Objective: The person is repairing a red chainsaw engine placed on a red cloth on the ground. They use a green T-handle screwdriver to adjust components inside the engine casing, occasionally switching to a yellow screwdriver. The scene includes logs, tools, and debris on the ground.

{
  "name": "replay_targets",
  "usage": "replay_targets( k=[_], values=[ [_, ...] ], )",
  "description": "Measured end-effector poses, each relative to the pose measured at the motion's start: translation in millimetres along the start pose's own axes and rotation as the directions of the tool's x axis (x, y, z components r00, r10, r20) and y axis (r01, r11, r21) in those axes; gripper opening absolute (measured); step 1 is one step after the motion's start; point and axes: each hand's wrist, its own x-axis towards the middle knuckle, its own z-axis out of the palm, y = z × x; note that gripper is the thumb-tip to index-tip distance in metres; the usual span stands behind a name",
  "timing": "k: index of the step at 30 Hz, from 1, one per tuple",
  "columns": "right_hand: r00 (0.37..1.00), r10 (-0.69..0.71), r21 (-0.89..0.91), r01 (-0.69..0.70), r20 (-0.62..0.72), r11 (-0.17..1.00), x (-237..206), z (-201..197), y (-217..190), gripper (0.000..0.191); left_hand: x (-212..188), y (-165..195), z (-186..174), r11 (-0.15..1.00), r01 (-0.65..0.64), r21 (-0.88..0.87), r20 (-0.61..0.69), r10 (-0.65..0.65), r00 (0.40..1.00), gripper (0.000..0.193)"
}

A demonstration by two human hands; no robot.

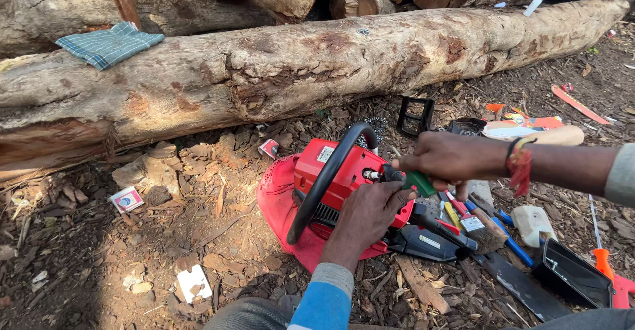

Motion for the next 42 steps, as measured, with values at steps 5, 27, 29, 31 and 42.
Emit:
replay_targets(
  k=[5, 27, 29, 31, 42],
  values=[
    [0.936, -0.350, -0.706, 0.219, -0.043, 0.673, -1, -14, 13, 0.054, 3, -1, 4, 0.998, -0.056, -0.001, -0.041, 0.056, 0.998, 0.047],
    [0.969, -0.247, -0.387, 0.222, -0.016, 0.895, -1, 5, -7, 0.070, -1, 0, 1, 1.000, 0.008, -0.017, 0.010, -0.007, 1.000, 0.043],
    [0.931, -0.362, -0.609, 0.260, -0.048, 0.749, -7, 1, -5, 0.055, -2, 0, 2, 1.000, 0.005, -0.007, -0.012, -0.005, 1.000, 0.044],
    [0.920, -0.392, -0.784, 0.257, 0.018, 0.566, -14, -5, -5, 0.041, -1, -2, 3, 0.998, -0.022, 0.050, -0.028, 0.024, 0.999, 0.046],
    [0.334, -0.708, -0.754, 0.498, 0.622, -0.428, -13, -35, 9, 0.060, 0, -4, 2, 0.995, -0.019, 0.099, 0.013, 0.018, 1.000, 0.035]
  ],
)
